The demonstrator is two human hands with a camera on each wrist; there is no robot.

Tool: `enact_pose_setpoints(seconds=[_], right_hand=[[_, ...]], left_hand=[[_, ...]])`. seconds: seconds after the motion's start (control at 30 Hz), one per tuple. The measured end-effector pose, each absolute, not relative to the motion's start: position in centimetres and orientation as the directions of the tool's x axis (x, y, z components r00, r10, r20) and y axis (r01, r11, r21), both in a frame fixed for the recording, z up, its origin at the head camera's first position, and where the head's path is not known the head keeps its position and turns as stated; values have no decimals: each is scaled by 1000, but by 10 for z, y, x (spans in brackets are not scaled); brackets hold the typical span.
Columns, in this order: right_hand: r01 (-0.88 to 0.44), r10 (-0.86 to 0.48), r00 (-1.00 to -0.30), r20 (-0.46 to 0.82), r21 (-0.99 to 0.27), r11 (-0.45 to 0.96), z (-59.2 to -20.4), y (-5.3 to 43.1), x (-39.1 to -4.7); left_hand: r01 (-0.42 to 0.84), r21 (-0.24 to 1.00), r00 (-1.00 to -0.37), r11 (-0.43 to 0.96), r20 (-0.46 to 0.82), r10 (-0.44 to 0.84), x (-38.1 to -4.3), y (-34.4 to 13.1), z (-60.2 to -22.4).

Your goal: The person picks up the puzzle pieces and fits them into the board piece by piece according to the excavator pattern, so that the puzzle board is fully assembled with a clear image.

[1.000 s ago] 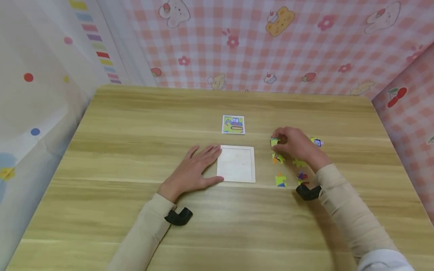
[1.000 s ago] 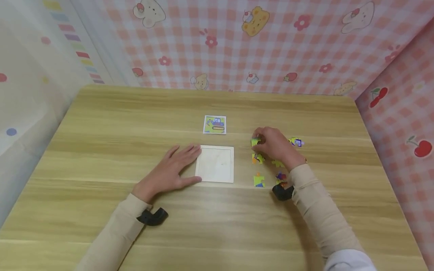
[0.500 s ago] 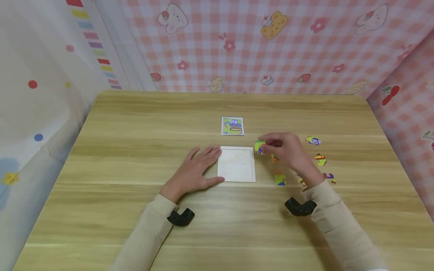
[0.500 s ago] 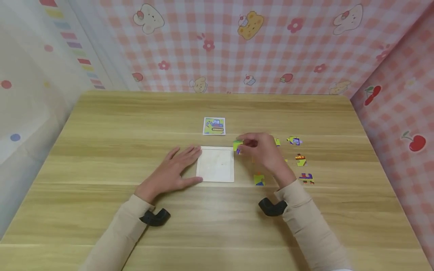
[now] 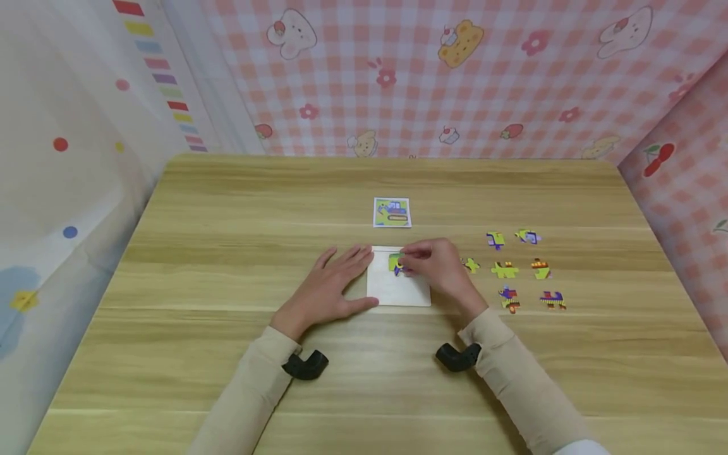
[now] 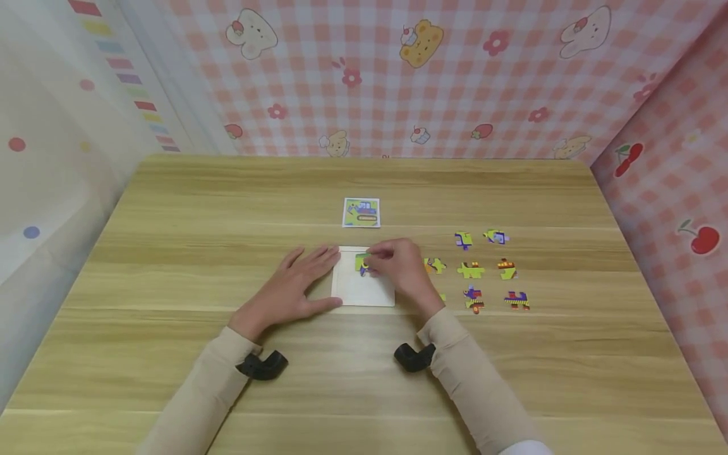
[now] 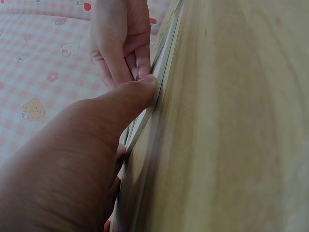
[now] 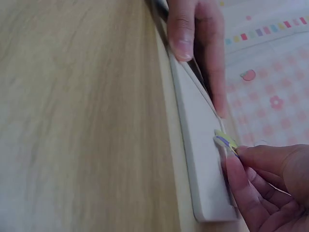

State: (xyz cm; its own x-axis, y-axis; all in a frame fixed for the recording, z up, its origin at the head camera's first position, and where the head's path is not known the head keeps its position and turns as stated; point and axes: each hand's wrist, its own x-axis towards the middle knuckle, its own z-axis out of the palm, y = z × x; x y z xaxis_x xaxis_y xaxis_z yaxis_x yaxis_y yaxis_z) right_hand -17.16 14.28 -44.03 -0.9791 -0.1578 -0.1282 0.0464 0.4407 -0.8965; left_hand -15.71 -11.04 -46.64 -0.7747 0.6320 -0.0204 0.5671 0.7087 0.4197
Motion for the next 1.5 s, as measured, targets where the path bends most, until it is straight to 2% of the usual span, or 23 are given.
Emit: enact_pose_setpoints(seconds=[0.63, 1.23, 1.5], right_hand=[[-12, -196, -972, -132, -801, 598, -434, 120, -185], [-84, -224, -972, -70, -787, 611, -438, 114, -183], [-200, -338, -939, -60, -703, 682, -435, 112, -180]], left_hand=[[576, 450, -766, 682, 5, 643, -160, -110, -465], [560, 458, -772, 690, -14, 636, -159, -110, -465], [563, 457, -770, 689, -13, 638, -160, -111, -466]])
